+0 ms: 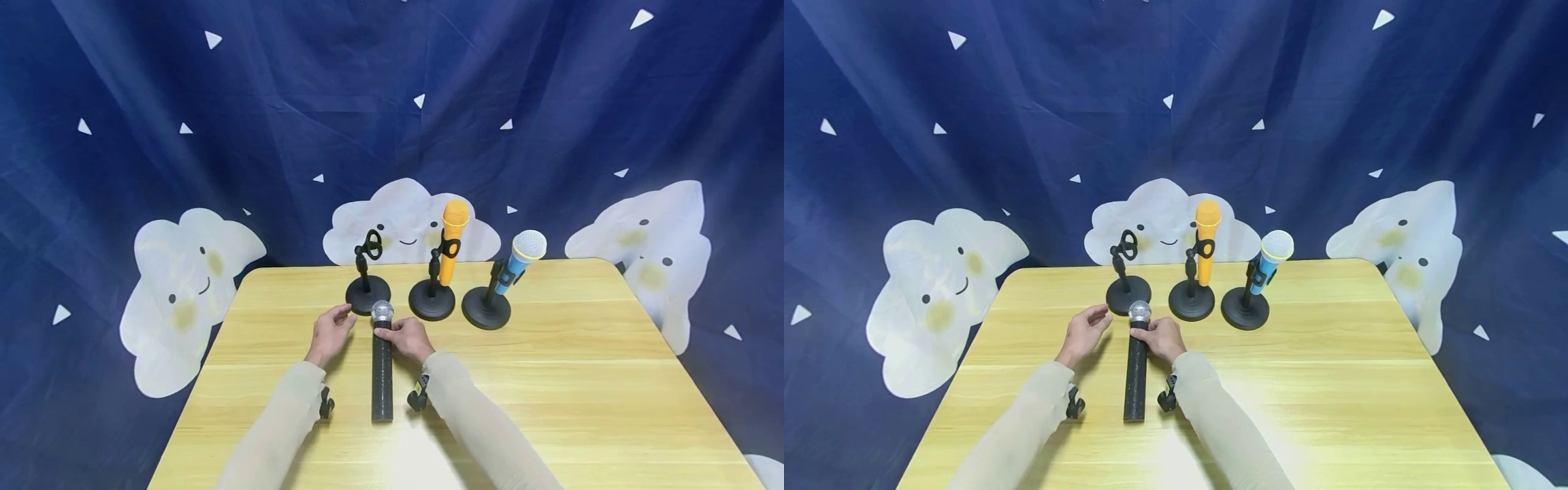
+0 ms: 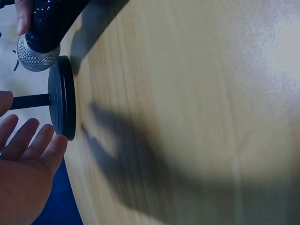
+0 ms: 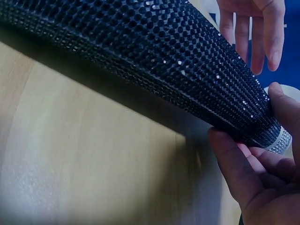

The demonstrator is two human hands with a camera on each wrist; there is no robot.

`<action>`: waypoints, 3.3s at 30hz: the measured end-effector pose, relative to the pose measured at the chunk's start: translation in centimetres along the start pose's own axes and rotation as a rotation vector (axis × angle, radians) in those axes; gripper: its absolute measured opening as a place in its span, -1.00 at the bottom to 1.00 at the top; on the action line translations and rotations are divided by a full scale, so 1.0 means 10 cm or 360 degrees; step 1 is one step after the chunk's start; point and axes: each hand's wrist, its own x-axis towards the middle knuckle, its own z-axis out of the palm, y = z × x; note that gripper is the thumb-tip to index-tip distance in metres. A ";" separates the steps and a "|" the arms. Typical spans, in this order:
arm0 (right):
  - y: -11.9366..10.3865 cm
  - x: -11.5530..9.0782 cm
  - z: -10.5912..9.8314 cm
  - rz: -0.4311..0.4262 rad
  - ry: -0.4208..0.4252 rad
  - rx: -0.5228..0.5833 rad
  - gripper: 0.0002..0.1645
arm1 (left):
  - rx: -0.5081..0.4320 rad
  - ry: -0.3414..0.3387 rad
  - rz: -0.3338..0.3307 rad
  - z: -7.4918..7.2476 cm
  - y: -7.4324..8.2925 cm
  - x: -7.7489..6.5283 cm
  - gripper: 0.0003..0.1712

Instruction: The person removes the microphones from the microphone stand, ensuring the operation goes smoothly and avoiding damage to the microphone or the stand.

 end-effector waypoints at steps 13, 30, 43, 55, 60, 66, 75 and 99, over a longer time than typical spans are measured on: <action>0.06 0.02 0.02 0.0017 0.0012 -0.0039 -0.57 | -0.0022 -0.0023 0.0018 0.03 0.01 0.01 -0.56; 0.05 0.06 0.03 -0.0009 0.0063 -0.0207 -0.54 | -0.0047 -0.0021 0.0023 0.03 0.08 0.02 -0.56; 0.03 0.06 0.06 -0.0017 0.0089 -0.0246 -0.51 | -0.0041 -0.0033 -0.0015 0.03 0.09 0.04 -0.54; 0.05 0.04 -0.03 -0.0035 0.0061 -0.0213 -0.51 | -0.0019 -0.0054 0.0017 0.03 0.13 0.07 -0.54; 0.06 0.03 -0.13 -0.0082 0.0058 -0.0168 -0.50 | -0.0052 -0.0064 0.0048 0.05 0.18 0.10 -0.55; 0.04 0.00 -0.31 -0.0117 0.0079 -0.0116 -0.35 | -0.0036 -0.0079 0.0084 0.08 0.25 0.14 -0.57; 0.07 -0.01 -0.58 -0.0240 0.0169 -0.0247 -0.45 | -0.0130 -0.0126 0.0114 0.15 0.38 0.18 -0.50; 0.00 -0.02 -1.25 -0.0210 0.0414 -0.0165 -0.24 | -0.0105 -0.0203 0.0212 0.33 0.71 0.24 -0.47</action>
